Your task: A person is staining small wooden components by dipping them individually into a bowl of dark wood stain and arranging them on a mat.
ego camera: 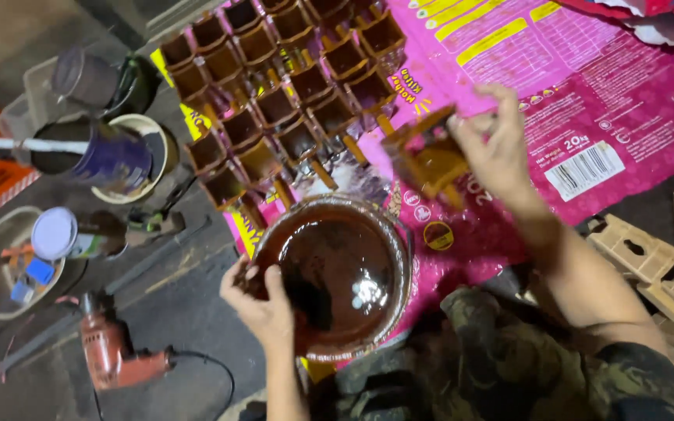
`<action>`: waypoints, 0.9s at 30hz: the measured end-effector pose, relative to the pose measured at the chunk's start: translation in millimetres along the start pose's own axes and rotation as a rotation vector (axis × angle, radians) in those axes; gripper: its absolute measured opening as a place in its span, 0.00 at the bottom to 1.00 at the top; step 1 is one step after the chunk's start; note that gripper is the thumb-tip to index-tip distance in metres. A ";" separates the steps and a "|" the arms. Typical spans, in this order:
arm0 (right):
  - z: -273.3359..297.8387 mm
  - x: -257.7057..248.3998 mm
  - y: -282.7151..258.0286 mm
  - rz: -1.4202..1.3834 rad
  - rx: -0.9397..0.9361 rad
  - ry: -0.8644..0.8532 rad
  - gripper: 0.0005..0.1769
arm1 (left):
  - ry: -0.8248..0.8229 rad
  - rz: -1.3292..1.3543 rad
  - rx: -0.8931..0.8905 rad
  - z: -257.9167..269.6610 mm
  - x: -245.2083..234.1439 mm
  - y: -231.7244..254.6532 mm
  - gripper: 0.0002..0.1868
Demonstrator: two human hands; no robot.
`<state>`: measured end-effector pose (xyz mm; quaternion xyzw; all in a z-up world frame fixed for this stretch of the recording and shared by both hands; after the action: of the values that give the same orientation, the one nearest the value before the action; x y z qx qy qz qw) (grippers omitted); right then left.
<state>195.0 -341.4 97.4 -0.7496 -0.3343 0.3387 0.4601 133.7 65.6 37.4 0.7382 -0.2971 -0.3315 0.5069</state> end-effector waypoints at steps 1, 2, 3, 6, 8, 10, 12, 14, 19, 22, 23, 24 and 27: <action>-16.7 -4.2 23.3 0.005 0.004 0.008 0.24 | -0.011 0.001 0.000 -5.5 -2.6 -1.7 0.25; -32.9 -9.2 45.2 0.103 -0.024 0.029 0.21 | 0.008 -0.089 0.025 -11.7 -7.5 -2.8 0.24; -50.3 -13.5 66.9 0.200 -0.055 0.044 0.19 | 0.033 -0.178 0.049 -16.7 -12.4 -3.8 0.24; -87.2 -10.7 125.7 0.397 0.189 0.103 0.21 | 0.018 -0.240 -0.025 -22.9 -19.2 -12.3 0.27; -106.2 1.6 155.8 0.442 0.212 0.087 0.21 | 0.004 -0.238 -0.034 -21.4 -20.0 -21.4 0.26; -121.7 15.2 184.8 0.489 0.238 0.069 0.21 | -0.010 -0.240 -0.046 -19.7 -21.7 -30.6 0.25; -136.3 29.8 210.8 0.502 0.249 0.037 0.19 | -0.015 -0.228 -0.013 -17.9 -22.3 -36.6 0.26; -150.5 43.9 233.3 0.531 0.259 0.022 0.20 | -0.006 -0.218 -0.053 -16.9 -20.3 -39.9 0.26; -167.1 74.5 248.1 0.581 0.289 -0.040 0.18 | 0.058 -0.217 -0.146 -13.8 -20.2 -47.2 0.27; -171.2 87.5 256.4 0.570 0.306 -0.092 0.19 | 0.054 -0.185 -0.101 -14.0 -19.4 -47.9 0.28; -174.4 90.6 262.0 0.592 0.301 -0.099 0.19 | 0.056 -0.196 -0.103 -13.9 -18.6 -46.8 0.28; -177.3 93.7 267.5 0.614 0.295 -0.107 0.20 | 0.057 -0.208 -0.105 -13.7 -18.2 -45.6 0.29; -183.4 96.8 265.2 0.603 0.321 -0.098 0.20 | 0.042 -0.221 -0.087 -14.2 -16.7 -45.0 0.29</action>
<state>447.7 -441.4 -101.3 -0.7156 -0.0617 0.5433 0.4346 139.3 100.3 1.9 0.7503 -0.1886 -0.3827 0.5050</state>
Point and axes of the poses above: each hand's wrist, its own z-axis away from the middle knuckle, its own x-axis out of the palm, y = z × x, the point moved 6 cm from there along -z, towards the middle knuckle, and after that the axes turned 9 degrees about y, right-handed, at the moved point
